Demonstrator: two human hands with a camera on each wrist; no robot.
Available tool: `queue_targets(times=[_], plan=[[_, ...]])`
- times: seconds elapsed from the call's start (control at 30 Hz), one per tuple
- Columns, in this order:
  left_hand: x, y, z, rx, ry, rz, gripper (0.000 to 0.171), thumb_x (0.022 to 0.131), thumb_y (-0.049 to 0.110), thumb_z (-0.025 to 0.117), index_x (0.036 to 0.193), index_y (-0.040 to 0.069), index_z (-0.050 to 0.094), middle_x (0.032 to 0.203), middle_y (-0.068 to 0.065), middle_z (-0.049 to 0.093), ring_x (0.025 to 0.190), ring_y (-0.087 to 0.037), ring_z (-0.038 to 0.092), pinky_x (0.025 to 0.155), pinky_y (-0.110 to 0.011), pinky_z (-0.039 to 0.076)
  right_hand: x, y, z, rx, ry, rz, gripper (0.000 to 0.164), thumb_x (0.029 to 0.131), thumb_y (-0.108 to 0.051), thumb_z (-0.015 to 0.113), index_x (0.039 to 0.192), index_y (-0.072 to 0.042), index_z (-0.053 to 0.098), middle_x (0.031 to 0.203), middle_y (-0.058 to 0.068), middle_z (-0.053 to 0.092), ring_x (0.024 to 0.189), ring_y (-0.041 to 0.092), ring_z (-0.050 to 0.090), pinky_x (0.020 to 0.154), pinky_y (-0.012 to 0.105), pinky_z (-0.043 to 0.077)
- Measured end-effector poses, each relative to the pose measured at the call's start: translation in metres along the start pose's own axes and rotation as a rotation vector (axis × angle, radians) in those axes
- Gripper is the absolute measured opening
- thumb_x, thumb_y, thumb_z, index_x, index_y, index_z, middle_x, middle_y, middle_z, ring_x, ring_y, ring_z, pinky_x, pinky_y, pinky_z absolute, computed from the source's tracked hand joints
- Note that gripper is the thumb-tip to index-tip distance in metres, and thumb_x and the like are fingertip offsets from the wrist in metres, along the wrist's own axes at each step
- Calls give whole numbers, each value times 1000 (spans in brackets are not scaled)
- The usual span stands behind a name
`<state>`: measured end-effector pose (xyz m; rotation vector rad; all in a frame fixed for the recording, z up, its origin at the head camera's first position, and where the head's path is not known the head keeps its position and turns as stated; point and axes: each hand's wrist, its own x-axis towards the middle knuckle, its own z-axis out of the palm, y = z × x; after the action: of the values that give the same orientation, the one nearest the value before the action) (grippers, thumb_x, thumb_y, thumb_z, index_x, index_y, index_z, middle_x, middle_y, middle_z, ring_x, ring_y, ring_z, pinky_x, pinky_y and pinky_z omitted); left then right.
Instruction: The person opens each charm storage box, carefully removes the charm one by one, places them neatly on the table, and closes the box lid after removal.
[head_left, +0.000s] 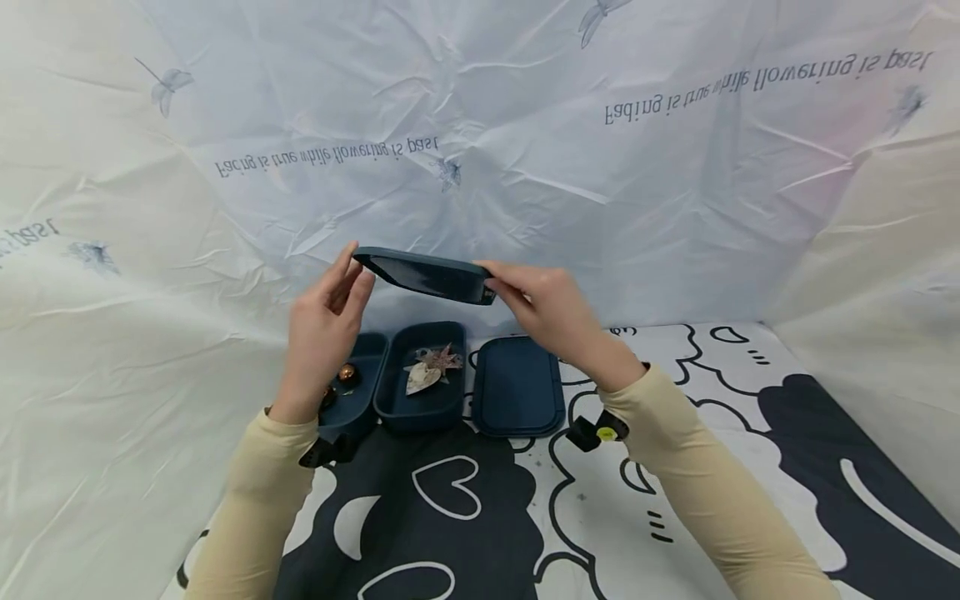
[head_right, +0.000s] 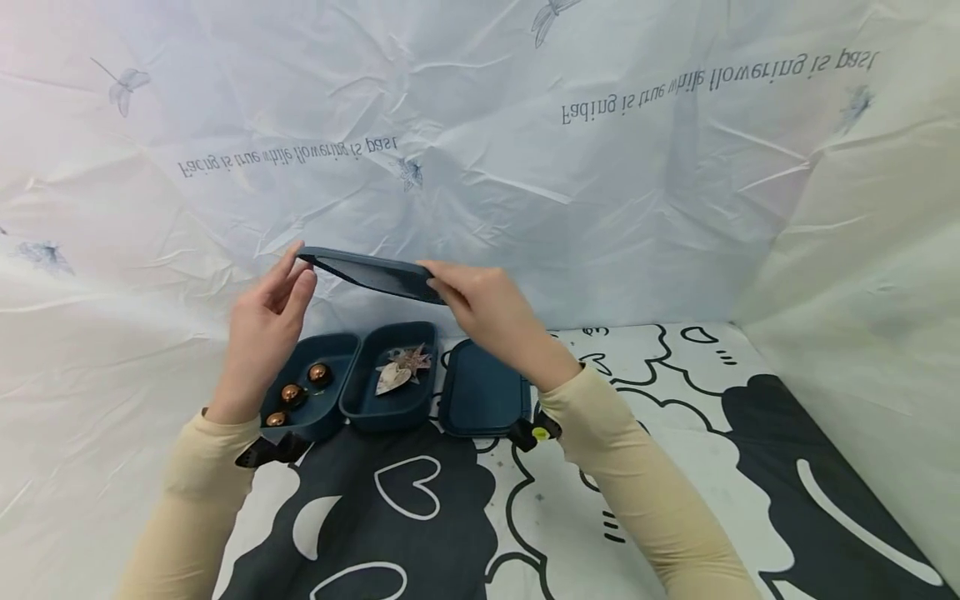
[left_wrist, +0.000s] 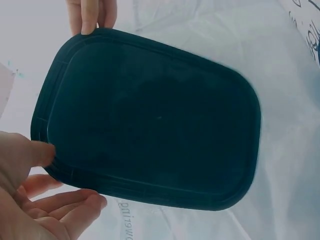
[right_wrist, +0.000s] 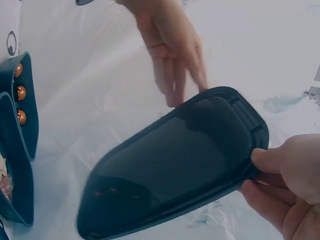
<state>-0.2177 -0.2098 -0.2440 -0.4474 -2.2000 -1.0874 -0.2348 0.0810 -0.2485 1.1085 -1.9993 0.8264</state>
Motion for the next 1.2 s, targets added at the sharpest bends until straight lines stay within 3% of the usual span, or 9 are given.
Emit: queue_targets(times=[0.17, 0.27, 0.4, 0.63, 0.77, 0.97, 1.03, 1.2], plan=[[1, 3, 7, 44, -18, 38, 49, 105, 33, 56, 153, 26, 45, 136, -14, 62, 113, -27, 68, 91, -46, 56, -2, 3, -17, 14, -77, 76, 34, 102, -10, 60, 135, -3, 65, 117, 14, 73, 53, 13, 47, 58, 31, 42], [-1, 6, 11, 80, -26, 53, 48, 105, 31, 58, 151, 22, 48, 131, -17, 65, 107, -30, 70, 87, -48, 57, -3, 5, -25, 20, -96, 139, 34, 103, -12, 60, 136, -4, 64, 101, 12, 75, 49, 13, 34, 54, 30, 36], [-4, 9, 15, 118, -34, 88, 46, 102, 27, 63, 147, 21, 55, 120, -19, 70, 97, -30, 73, 80, -49, 59, -6, 8, -33, 5, -111, 206, 33, 104, -13, 60, 135, -4, 65, 84, 9, 72, 49, 14, 33, 52, 29, 32], [-10, 6, 24, 160, -93, 148, 38, 98, 20, 70, 135, 12, 67, 97, -11, 77, 74, -19, 73, 57, -32, 54, -12, 19, -40, 32, -203, 363, 33, 105, -16, 57, 136, -4, 64, 116, 15, 73, 51, 17, 35, 57, 33, 36], [-14, -1, 30, 125, -217, 60, 37, 99, 23, 68, 134, 10, 67, 94, -8, 77, 72, -17, 72, 59, -29, 55, -17, 26, -40, 49, -294, 456, 33, 106, -19, 56, 135, -5, 65, 111, 14, 74, 48, 19, 34, 56, 34, 37], [-26, -25, 46, 32, -420, -100, 38, 102, 25, 64, 133, 4, 66, 91, -9, 77, 74, -18, 73, 69, -35, 61, -37, 42, -23, 77, -421, 587, 33, 104, -18, 59, 133, -4, 66, 107, 13, 75, 68, 18, 64, 59, 32, 47], [-32, -34, 53, 5, -474, -149, 37, 102, 24, 63, 132, 2, 66, 90, -8, 76, 74, -19, 73, 69, -36, 61, -47, 48, -15, 108, -462, 626, 33, 104, -16, 60, 132, -1, 66, 103, 13, 76, 70, 16, 67, 58, 30, 48], [-50, -52, 72, -28, -567, -249, 35, 102, 20, 64, 130, 0, 67, 86, -7, 76, 73, -24, 73, 67, -33, 61, -76, 61, 5, 216, -540, 732, 35, 103, -14, 59, 133, 4, 63, 118, 21, 70, 84, 20, 74, 67, 29, 57]])
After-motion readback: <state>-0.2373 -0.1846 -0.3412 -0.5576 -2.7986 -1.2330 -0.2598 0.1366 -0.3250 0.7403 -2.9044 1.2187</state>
